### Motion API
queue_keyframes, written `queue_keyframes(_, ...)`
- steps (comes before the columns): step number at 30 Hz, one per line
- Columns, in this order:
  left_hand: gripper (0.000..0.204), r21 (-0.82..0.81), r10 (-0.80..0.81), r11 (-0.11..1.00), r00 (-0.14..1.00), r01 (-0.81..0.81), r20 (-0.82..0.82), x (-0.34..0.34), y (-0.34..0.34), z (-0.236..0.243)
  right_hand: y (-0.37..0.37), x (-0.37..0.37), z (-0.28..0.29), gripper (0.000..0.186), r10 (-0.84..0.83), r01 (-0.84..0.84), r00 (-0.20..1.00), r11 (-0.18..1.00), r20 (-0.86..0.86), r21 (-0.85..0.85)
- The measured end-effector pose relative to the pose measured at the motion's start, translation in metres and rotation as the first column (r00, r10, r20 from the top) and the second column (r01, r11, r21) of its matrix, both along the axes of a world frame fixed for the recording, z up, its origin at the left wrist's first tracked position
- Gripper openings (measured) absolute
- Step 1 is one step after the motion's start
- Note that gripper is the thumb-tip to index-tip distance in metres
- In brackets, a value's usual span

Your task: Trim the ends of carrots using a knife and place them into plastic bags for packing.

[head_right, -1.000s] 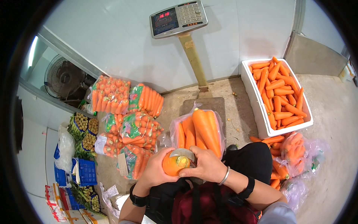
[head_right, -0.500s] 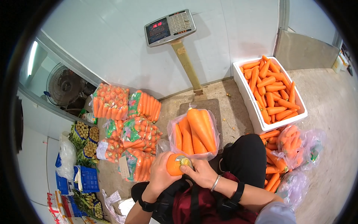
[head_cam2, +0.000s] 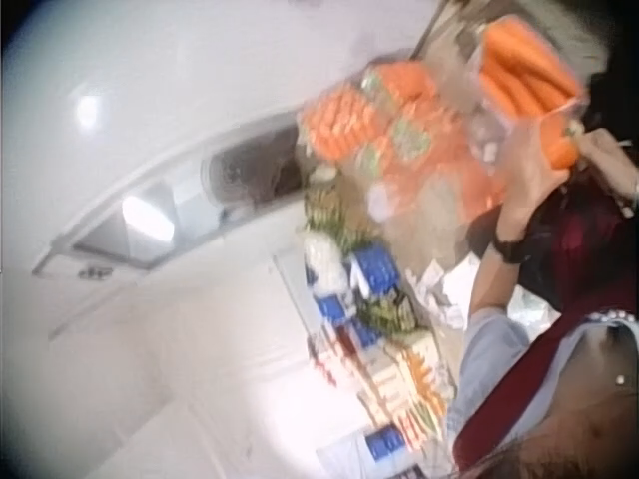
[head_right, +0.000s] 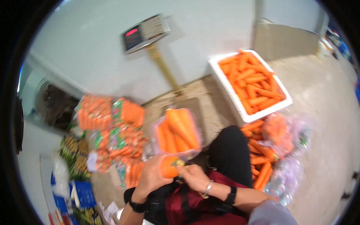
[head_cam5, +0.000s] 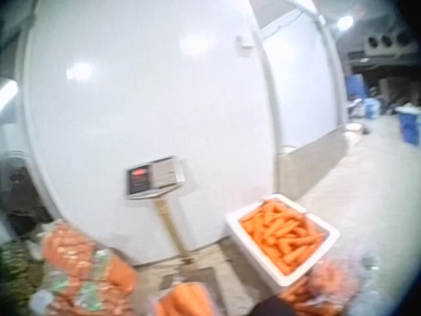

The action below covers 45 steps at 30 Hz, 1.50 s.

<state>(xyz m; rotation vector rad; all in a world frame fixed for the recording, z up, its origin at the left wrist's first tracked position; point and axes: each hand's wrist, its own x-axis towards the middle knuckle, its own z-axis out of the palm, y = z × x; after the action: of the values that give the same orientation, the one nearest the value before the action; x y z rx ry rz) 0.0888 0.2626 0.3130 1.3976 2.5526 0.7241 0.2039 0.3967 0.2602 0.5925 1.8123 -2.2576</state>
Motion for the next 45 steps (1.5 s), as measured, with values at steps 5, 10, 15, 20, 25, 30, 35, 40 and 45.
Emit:
queue_keyframes(5,0.054,0.036,-0.018,0.999,0.995,0.015,0.094,0.016,0.018,0.008,-0.006,0.019,-0.009,0.043,-0.182,0.186,0.967,0.982,-0.180,0.009)
queue_keyframes(10,0.056,0.117,-0.003,0.953,0.381,-0.278,0.925,0.019,0.040,-0.011,0.031,0.076,0.038,0.015,-0.311,0.410,0.849,0.897,-0.427,0.163)
queue_keyframes(15,0.066,0.181,-0.037,0.936,0.429,-0.302,0.903,0.024,0.040,-0.001,0.145,0.178,0.004,0.036,-0.774,0.733,0.622,0.521,-0.120,0.438)
queue_keyframes(20,0.064,0.289,-0.136,0.779,0.300,-0.556,0.944,0.025,0.039,-0.005,0.202,0.327,-0.050,0.061,-0.857,0.344,0.477,0.387,0.196,0.855)
queue_keyframes(25,0.050,0.064,-0.318,0.554,-0.140,-0.830,0.938,0.023,0.062,-0.019,0.182,0.300,-0.029,0.058,-0.873,0.740,0.428,0.487,0.233,0.465)
queue_keyframes(30,0.044,-0.023,-0.417,0.457,-0.237,-0.889,0.877,0.031,0.057,-0.025,0.107,0.136,0.012,0.015,-0.402,0.404,0.915,0.913,-0.046,0.064)
queue_keyframes(35,0.047,-0.065,-0.459,0.296,-0.202,-0.953,0.865,0.039,0.049,-0.028,0.064,0.067,0.052,0.056,0.118,0.102,0.903,0.876,-0.414,0.471)
queue_keyframes(40,0.049,-0.053,-0.585,0.356,-0.266,-0.933,0.766,0.039,0.030,-0.036,0.047,0.051,0.050,0.056,0.179,0.114,0.881,0.817,-0.438,0.565)
queue_keyframes(45,0.044,-0.038,-0.643,0.305,-0.235,-0.952,0.729,0.046,0.026,-0.037,0.036,0.046,0.044,0.054,0.135,0.207,0.847,0.807,-0.514,0.553)
